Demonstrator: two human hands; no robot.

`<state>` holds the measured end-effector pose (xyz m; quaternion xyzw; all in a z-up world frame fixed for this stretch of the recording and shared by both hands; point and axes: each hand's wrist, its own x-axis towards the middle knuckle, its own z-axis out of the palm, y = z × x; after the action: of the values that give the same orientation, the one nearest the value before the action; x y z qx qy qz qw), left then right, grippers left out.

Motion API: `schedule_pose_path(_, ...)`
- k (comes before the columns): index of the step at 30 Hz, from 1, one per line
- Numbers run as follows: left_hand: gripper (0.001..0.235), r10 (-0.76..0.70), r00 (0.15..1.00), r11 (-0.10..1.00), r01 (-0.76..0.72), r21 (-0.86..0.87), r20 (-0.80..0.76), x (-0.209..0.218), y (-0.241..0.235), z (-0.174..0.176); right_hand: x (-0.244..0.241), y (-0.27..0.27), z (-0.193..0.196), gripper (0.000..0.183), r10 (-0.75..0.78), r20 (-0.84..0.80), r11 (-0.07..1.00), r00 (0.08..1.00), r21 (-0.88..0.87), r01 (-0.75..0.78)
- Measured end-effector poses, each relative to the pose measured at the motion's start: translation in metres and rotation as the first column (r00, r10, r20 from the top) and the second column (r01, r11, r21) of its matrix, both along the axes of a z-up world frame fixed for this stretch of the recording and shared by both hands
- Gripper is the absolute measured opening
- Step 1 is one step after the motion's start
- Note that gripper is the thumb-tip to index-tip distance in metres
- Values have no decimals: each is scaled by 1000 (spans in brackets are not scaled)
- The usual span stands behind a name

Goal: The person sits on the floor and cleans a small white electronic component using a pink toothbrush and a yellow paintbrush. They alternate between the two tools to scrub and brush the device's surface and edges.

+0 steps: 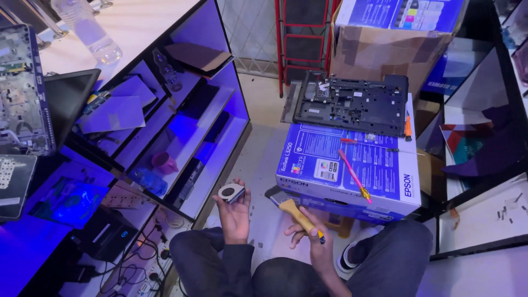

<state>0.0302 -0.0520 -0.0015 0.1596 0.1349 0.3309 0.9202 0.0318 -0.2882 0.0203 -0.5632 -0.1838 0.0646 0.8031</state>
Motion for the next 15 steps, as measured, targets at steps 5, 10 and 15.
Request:
schedule_pose_path(5, 72, -33, 999, 996, 36, -84, 37, 0, -18, 15, -3, -9, 23, 48, 12, 38, 963, 999, -268, -2)
schedule_pose_path(10, 58, -23, 987, 989, 45, -140, 158, 2, -22, -5, -5, -1, 44, 31, -44, 389, 958, 920, -243, 149)
schedule_pose_path(15, 60, -45, 984, 983, 75, -169, 174, 11, -29, -5, -2, 18, 41, 25, -92, 393, 996, 915, 44, 81)
